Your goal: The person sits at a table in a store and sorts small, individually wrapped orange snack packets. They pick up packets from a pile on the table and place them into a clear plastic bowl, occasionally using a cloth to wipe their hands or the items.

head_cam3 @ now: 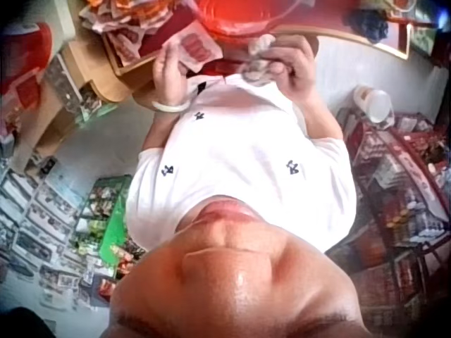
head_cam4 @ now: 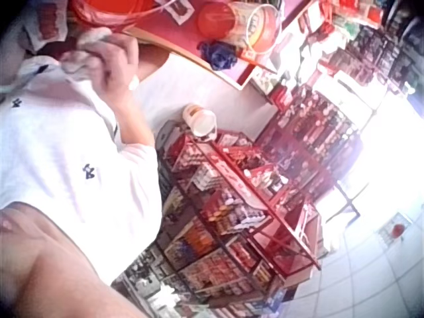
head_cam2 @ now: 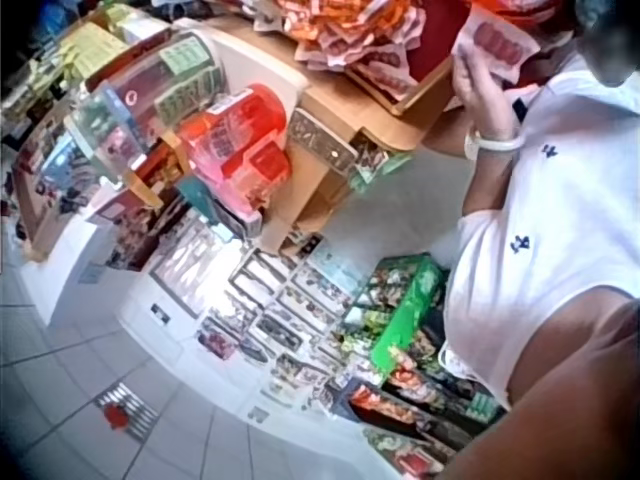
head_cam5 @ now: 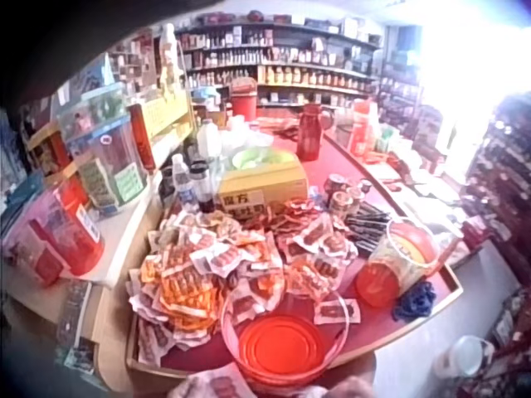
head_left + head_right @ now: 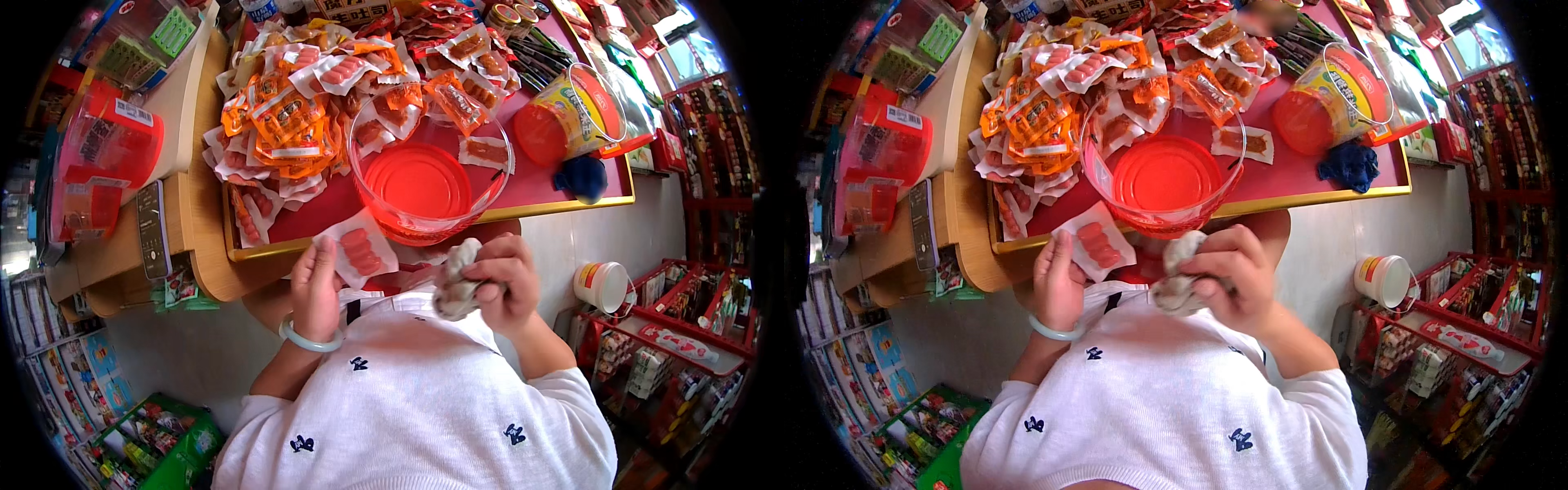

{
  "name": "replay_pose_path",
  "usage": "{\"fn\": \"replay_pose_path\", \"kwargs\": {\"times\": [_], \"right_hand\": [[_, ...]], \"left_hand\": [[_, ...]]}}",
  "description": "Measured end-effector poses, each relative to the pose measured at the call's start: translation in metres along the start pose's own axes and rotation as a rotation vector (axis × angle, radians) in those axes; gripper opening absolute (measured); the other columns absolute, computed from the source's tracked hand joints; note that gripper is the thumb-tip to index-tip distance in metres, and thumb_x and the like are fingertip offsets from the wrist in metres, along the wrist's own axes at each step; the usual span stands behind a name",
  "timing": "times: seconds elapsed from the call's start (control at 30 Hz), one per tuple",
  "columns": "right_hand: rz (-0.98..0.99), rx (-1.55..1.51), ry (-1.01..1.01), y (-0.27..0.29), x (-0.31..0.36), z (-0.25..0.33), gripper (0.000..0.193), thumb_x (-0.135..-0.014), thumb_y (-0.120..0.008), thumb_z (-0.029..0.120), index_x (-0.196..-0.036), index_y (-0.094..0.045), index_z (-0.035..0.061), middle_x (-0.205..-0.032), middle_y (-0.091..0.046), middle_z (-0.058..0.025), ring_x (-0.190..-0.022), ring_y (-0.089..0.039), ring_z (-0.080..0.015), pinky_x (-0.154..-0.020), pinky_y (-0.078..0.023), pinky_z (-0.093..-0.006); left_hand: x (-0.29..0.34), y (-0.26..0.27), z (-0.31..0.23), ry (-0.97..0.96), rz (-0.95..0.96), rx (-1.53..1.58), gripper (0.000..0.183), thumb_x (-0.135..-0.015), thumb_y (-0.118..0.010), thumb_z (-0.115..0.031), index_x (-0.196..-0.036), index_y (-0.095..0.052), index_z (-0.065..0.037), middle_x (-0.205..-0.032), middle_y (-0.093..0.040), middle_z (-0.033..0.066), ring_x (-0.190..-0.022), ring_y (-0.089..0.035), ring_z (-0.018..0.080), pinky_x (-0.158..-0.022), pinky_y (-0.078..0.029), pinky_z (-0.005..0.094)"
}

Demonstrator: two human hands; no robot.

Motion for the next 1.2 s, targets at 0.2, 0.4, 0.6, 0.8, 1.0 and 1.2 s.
{"fn": "replay_pose_path", "kwargs": {"times": [0.2,0.4,0.6,0.8,1.0,1.2], "right_hand": [[0.216,0.44,0.347,-0.077,-0.012,0.015,0.032,-0.075,-0.065,0.035,-0.104,-0.062,0.0209,-0.104,-0.056,-0.0008,-0.089,-0.05,-0.0213,-0.071,-0.043,-0.0323],[0.145,0.345,0.499,-0.05,0.014,0.012,0.034,-0.067,-0.072,0.027,-0.098,-0.062,0.0178,-0.094,-0.055,0.0001,-0.071,-0.047,-0.0178,-0.059,-0.045,-0.0278],[-0.148,0.636,0.192,0.049,0.021,-0.031,0.028,-0.072,-0.074,0.021,-0.095,-0.061,0.0104,-0.093,-0.059,-0.0066,-0.08,-0.053,-0.0244,-0.071,-0.044,-0.0384],[-0.174,0.862,-0.29,0.111,-0.014,-0.107,0.021,-0.086,-0.061,0.016,-0.106,-0.062,0.0083,-0.105,-0.06,-0.0124,-0.097,-0.054,-0.0327,-0.086,-0.042,-0.0407],[-0.179,0.258,-0.369,0.063,-0.037,-0.088,0.04,-0.096,-0.049,0.019,-0.134,-0.044,0.0087,-0.125,-0.051,-0.0113,-0.116,-0.045,-0.0222,-0.098,-0.035,-0.0342],[-0.149,-0.563,-0.633,0.014,-0.034,-0.089,0.051,-0.094,-0.049,0.007,-0.14,-0.027,0.0048,-0.134,-0.04,-0.0074,-0.12,-0.04,-0.0123,-0.098,-0.035,-0.0263]], "left_hand": [[0.019,-0.014,0.009,0.074,0.03,0.101,0.031,-0.102,-0.042,-0.022,-0.118,-0.056,0.0,-0.108,-0.064,0.007,-0.096,-0.061,0.0135,-0.083,-0.05,0.0257],[0.03,-0.015,-0.037,-0.041,0.065,-0.117,0.033,-0.102,-0.039,-0.026,-0.108,-0.058,0.001,-0.088,-0.065,0.0058,-0.08,-0.064,0.0128,-0.073,-0.053,0.0294],[0.006,-0.029,-0.074,-0.33,-0.074,-0.125,0.033,-0.103,-0.036,-0.029,-0.107,-0.053,0.0,-0.07,-0.056,0.0024,-0.048,-0.055,0.0115,-0.045,-0.053,0.0273],[-0.053,-0.061,-0.083,-0.142,0.1,-0.06,0.025,-0.102,-0.041,-0.028,-0.107,-0.053,-0.007,-0.072,-0.056,0.0043,-0.05,-0.054,0.0124,-0.04,-0.042,0.0251],[-0.093,-0.114,-0.094,-0.061,0.399,-0.464,0.018,-0.099,-0.048,-0.016,-0.108,-0.055,-0.002,-0.091,-0.066,0.0045,-0.069,-0.062,0.0092,-0.062,-0.054,0.0237],[-0.122,-0.163,-0.077,0.109,0.719,-1.242,0.015,-0.092,-0.052,-0.008,-0.098,-0.061,0.002,-0.084,-0.069,0.0075,-0.068,-0.064,0.0096,-0.057,-0.052,0.0249]]}}
Point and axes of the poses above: each hand's wrist, its own x-axis away from the middle knuckle, its own y-axis out of the back of the hand, z = x × y, the point moved 6 cm from there along -x, towards the middle knuckle
